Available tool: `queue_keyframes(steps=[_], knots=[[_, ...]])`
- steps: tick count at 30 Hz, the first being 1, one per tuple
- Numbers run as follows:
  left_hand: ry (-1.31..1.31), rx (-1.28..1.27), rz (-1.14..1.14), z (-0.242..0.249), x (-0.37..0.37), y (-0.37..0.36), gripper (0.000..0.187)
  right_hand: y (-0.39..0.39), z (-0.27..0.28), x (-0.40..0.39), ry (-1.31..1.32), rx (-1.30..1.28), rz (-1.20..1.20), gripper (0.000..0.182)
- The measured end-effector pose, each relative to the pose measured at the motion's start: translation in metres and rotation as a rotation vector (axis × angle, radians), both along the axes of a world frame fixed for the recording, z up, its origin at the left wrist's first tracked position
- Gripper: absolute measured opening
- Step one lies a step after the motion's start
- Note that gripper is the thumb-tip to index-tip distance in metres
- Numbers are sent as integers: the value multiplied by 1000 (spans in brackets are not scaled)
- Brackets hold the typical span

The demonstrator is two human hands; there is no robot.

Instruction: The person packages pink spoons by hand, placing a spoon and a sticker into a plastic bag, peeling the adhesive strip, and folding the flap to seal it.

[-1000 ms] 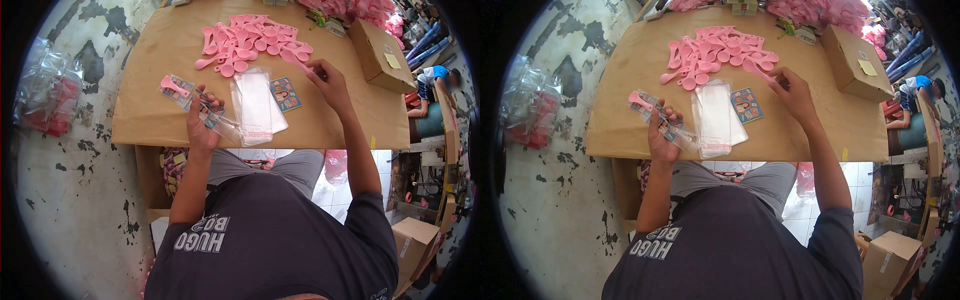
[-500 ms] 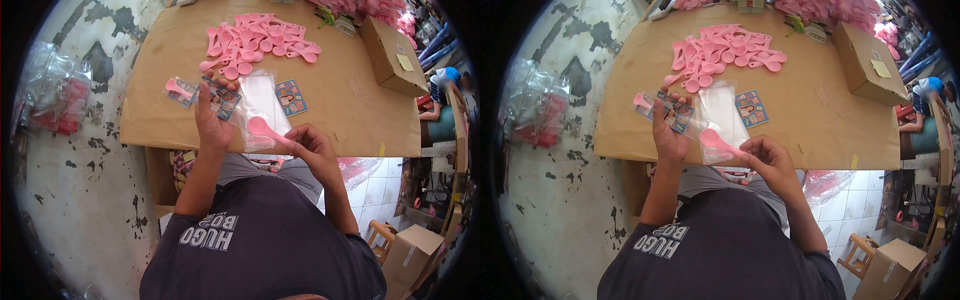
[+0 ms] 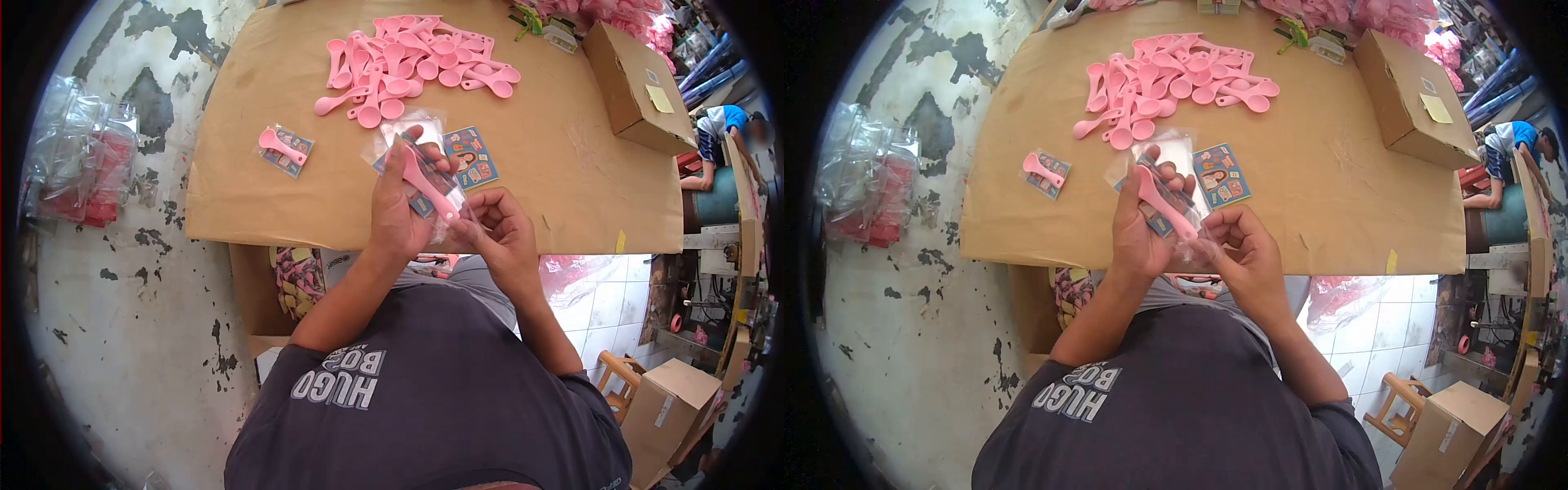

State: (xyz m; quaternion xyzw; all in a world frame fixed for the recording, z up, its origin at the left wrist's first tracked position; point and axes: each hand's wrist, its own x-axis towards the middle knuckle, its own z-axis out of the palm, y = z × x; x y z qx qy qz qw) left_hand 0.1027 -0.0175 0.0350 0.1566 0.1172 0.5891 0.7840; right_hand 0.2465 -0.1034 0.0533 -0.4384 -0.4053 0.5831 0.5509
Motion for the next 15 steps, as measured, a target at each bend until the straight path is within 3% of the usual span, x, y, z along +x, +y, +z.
queue_keyframes(steps=[4,15], knots=[[-45,-17,-143,1,3,-8,38,7,-18,-7,-177,165,-208,29],[-116,-129,-324,-1,-6,-1,37,14,-18,-10,-238,220,-183,45]])
